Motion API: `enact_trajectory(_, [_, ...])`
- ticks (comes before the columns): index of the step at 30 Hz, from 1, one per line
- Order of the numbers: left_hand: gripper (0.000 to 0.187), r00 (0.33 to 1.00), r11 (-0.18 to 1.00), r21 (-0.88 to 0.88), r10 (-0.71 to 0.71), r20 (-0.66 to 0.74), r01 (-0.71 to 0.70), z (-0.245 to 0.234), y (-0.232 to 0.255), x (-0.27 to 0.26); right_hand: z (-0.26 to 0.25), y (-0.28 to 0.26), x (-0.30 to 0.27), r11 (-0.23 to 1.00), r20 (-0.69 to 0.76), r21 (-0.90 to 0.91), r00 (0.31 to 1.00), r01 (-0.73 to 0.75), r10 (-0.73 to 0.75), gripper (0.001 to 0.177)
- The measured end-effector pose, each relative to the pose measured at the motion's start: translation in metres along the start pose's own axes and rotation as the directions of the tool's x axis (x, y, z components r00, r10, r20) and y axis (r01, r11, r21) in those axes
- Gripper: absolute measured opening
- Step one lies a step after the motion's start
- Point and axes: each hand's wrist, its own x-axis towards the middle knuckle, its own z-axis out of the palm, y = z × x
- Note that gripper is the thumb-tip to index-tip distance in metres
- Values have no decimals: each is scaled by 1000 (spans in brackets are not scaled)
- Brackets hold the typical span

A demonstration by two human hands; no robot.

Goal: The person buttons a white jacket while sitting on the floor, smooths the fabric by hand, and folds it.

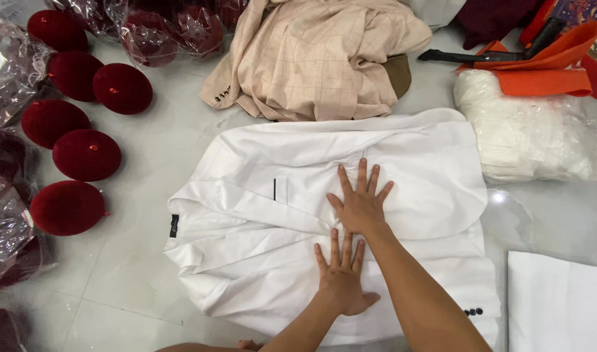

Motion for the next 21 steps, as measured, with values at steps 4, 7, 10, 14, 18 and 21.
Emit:
enact_trajectory(4, [110,999,1000,6,6,38,-6,-2,0,1,40,8,13,990,-270,-59,952,132,-143,81])
enact_trajectory(7, [111,1000,1000,-2,10,15,-10,-7,1,-3,11,3,11,994,-163,21,981,106,-101,83])
enact_trajectory(10, [111,1000,1000,-2,16,-3,-17,-2,-1,0,19,12,32,989,-268,-12,952,148,-146,80])
enact_trajectory(14, [110,999,999,-40,32,-8,-32,-9,-2,-4,-8,8,37,994,-162,1,981,110,-108,75])
enact_trajectory(18, [110,999,999,-36,33,42,-32,-12,-2,-9,-7,11,47,989,-226,-23,963,147,-148,73])
enact_trajectory(21, [112,999,999,-29,43,12,-42,-7,-2,-5,-6,11,50,991,-208,-19,969,132,-133,74])
